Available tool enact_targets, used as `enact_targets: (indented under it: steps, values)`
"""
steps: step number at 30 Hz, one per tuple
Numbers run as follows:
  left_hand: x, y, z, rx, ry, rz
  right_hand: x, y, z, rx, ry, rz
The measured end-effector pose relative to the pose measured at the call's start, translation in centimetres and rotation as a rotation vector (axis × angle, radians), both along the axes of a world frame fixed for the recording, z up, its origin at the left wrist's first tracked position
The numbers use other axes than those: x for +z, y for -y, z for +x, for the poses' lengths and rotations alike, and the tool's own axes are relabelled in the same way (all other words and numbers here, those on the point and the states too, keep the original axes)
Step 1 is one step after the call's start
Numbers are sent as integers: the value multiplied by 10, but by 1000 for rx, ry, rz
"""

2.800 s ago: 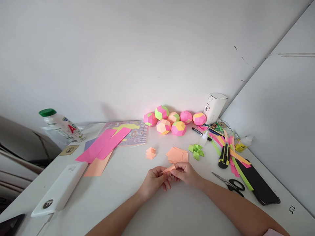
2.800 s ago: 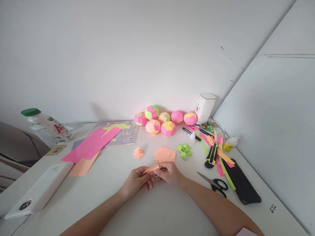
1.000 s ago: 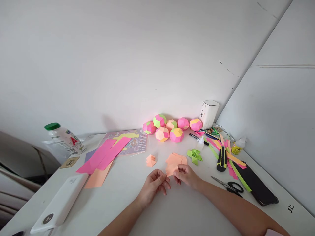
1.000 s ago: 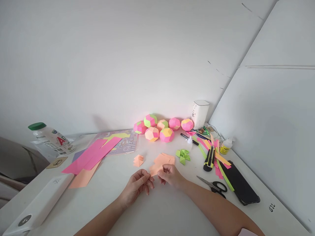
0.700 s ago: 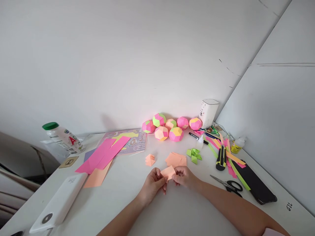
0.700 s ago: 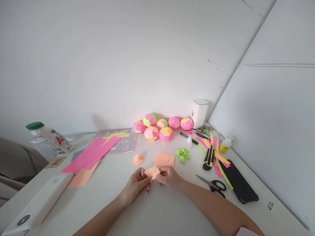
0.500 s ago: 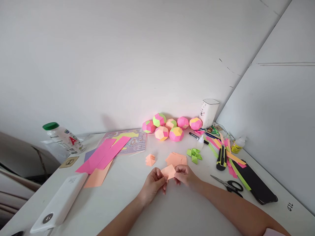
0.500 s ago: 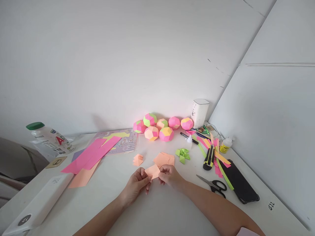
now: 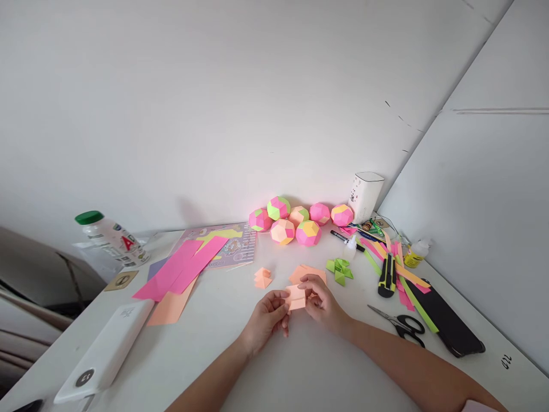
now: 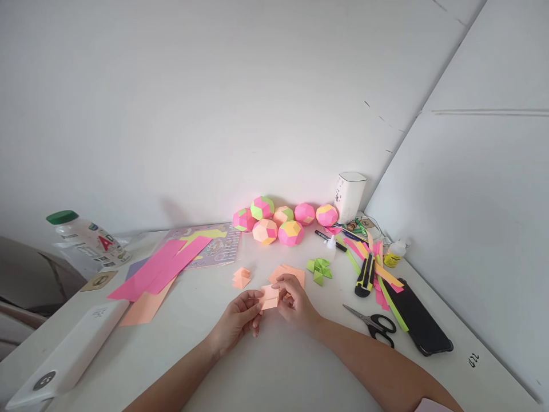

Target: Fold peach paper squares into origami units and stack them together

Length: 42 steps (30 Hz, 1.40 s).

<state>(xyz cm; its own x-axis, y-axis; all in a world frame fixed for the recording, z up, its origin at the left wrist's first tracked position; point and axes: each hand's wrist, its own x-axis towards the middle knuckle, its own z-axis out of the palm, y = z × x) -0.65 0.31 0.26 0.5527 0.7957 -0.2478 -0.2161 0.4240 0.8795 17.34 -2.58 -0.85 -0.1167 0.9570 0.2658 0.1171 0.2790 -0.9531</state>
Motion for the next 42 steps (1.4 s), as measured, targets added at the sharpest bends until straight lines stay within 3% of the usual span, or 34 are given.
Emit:
enact_targets:
  steps: [6,20,28,36,42]
  values:
    - [1,1,-2,-68,-67,30,-5,-4,3,34,29,-65]
    - [0,2,-5,-206,-117,161,5,1,2,136,44,-163]
    - [5,5,-3,-191,-121,216,3,-1,2,74,145,-89]
    - [-2,10,1,-37,-84,247,5,0,2,99,123,-90]
    - [-1,12,1,-78,-76,276,3,0,3,143,137,-115]
